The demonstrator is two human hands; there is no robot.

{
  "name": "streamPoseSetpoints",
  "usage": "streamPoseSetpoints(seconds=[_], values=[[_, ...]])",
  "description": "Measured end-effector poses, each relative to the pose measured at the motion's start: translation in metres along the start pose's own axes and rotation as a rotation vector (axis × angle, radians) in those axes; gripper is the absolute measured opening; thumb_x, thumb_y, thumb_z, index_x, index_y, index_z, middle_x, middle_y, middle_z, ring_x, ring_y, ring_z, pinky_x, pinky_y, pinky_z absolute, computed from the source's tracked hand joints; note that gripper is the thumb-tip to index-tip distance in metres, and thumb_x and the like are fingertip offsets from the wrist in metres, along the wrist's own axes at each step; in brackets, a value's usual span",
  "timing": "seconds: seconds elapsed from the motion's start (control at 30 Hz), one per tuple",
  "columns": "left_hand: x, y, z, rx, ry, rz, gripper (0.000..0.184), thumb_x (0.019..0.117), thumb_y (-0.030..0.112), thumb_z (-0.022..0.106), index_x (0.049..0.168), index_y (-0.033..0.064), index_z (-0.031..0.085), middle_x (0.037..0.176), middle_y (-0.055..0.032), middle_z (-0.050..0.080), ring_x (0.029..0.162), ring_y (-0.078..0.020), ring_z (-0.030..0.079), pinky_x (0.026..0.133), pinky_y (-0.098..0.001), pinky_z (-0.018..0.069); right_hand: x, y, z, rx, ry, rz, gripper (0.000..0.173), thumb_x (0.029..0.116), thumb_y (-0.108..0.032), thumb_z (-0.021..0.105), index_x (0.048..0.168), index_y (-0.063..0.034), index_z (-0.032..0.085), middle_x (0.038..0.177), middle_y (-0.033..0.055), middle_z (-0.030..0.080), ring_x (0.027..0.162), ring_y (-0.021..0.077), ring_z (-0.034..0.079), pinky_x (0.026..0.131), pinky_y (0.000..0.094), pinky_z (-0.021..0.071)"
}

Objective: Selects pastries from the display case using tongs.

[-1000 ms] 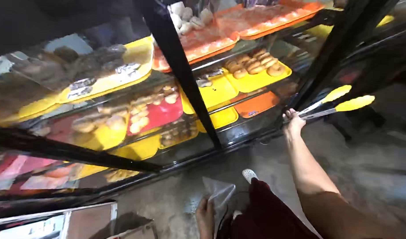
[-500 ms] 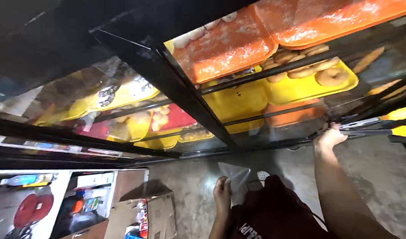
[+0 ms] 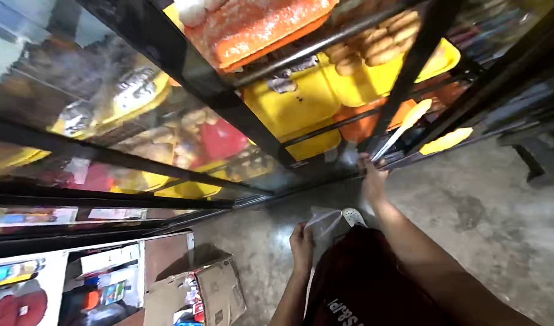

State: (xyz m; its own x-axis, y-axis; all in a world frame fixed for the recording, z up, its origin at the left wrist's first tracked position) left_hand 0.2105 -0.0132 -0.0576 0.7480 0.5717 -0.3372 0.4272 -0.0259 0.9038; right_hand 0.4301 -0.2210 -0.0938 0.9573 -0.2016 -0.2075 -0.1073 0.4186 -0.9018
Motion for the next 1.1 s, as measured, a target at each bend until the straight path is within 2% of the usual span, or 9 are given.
streamPoseSetpoints(seconds=[0.1,0.27,0.47,0.6,0.67,0.8,0.93,1.03,1.1], values=[[0.005,0.009,0.013,0.024,-0.038,-0.016,0.017,0.1033,0.004,0.052,0.107,-0.0072,0.063,0.066,0.0003,0.056,0.051,-0.0035,0.052,0.049,-0.0206,0.0486,-0.080,0.003,0.017,0.056,-0.178,0.141,0.023,0.1007,-0.001,0.050,0.122,0.0061,0.051,0.103,0.0122,0.070,0.093,0.0227,0.072,0.088,0.0404,0.0613],[-0.002,0.028,0.035,-0.098,-0.106,0.026,0.015,0.1041,0.002,0.049,0.105,-0.0053,0.062,0.070,0.0004,0.061,0.056,-0.0035,0.057,0.053,-0.0191,0.0503,-0.165,0.023,0.005,-0.288,-0.521,0.373,0.025,0.0958,-0.007,0.062,0.117,0.0047,0.059,0.103,0.0068,0.067,0.093,0.0085,0.064,0.087,0.0269,0.0541],[0.001,0.014,0.039,-0.203,-0.134,-0.038,0.017,0.1044,0.002,0.047,0.099,-0.0014,0.063,0.065,0.0036,0.058,0.052,-0.0011,0.049,0.050,-0.0170,0.0426,-0.173,0.028,-0.009,-0.480,-0.648,0.519,0.031,0.0938,-0.013,0.068,0.120,0.0029,0.061,0.096,0.0068,0.062,0.084,0.0094,0.059,0.078,0.0293,0.0520],[-0.001,0.018,0.046,-0.091,-0.343,-0.078,0.013,0.1027,0.003,0.050,0.102,-0.0012,0.062,0.064,0.0035,0.057,0.052,-0.0026,0.051,0.050,-0.0189,0.0455,-0.160,0.024,-0.018,-0.269,-0.424,0.557,0.029,0.0955,-0.004,0.065,0.123,0.0036,0.057,0.102,0.0067,0.063,0.090,0.0081,0.061,0.083,0.0260,0.0536],[-0.006,0.018,0.056,0.071,-0.471,-0.042,0.014,0.1018,0.005,0.054,0.108,-0.0035,0.062,0.072,0.0008,0.059,0.056,-0.0041,0.053,0.054,-0.0214,0.0478,-0.146,0.027,-0.025,-0.199,-0.312,0.546,0.021,0.0959,-0.002,0.063,0.116,0.0008,0.059,0.099,0.0052,0.067,0.087,0.0076,0.064,0.079,0.0257,0.0545],[-0.016,0.027,0.076,0.317,-0.675,0.093,0.030,0.1009,0.006,0.056,0.129,-0.0044,0.061,0.106,-0.0112,0.066,0.073,-0.0084,0.060,0.067,-0.0260,0.0534,-0.133,0.030,-0.035,-0.157,-0.323,0.541,0.016,0.0955,-0.001,0.062,0.112,0.0008,0.060,0.096,0.0045,0.068,0.084,0.0076,0.064,0.077,0.0258,0.0550],[-0.014,0.041,0.082,0.363,-0.703,0.331,0.023,0.0947,-0.006,0.053,0.104,-0.0066,0.074,0.107,-0.0176,0.069,0.082,-0.0094,0.063,0.072,-0.0227,0.0531,-0.125,0.023,-0.047,-0.200,-0.443,0.588,0.020,0.0987,0.000,0.058,0.118,0.0026,0.058,0.098,0.0081,0.071,0.083,0.0143,0.071,0.076,0.0320,0.0612],[0.000,0.038,0.076,0.395,-0.621,0.223,0.025,0.0970,-0.005,0.049,0.106,-0.0053,0.073,0.107,-0.0152,0.069,0.076,-0.0090,0.061,0.068,-0.0246,0.0522,-0.115,0.007,-0.053,-0.185,-0.583,0.581,0.021,0.1009,0.003,0.050,0.121,0.0046,0.055,0.106,0.0149,0.073,0.087,0.0249,0.075,0.079,0.0393,0.0645],[0.008,0.035,0.066,0.338,-0.539,0.152,0.027,0.0970,-0.005,0.048,0.108,-0.0046,0.073,0.106,-0.0135,0.069,0.071,-0.0077,0.059,0.065,-0.0250,0.0516,-0.104,-0.004,-0.059,-0.263,-0.644,0.502,0.017,0.0999,-0.001,0.051,0.114,0.0017,0.059,0.100,0.0103,0.074,0.072,0.0176,0.072,0.065,0.0316,0.0621]])
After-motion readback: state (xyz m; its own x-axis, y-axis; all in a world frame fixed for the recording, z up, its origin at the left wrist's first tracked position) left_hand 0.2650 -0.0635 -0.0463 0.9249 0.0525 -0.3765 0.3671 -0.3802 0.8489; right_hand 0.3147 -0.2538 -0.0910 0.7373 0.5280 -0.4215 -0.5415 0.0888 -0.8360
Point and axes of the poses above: each hand's wrist, its own x-axis towards the middle knuckle, its own z-axis out of the palm, y = z × x, the point moved 8 cm from there along x, towards the middle knuckle
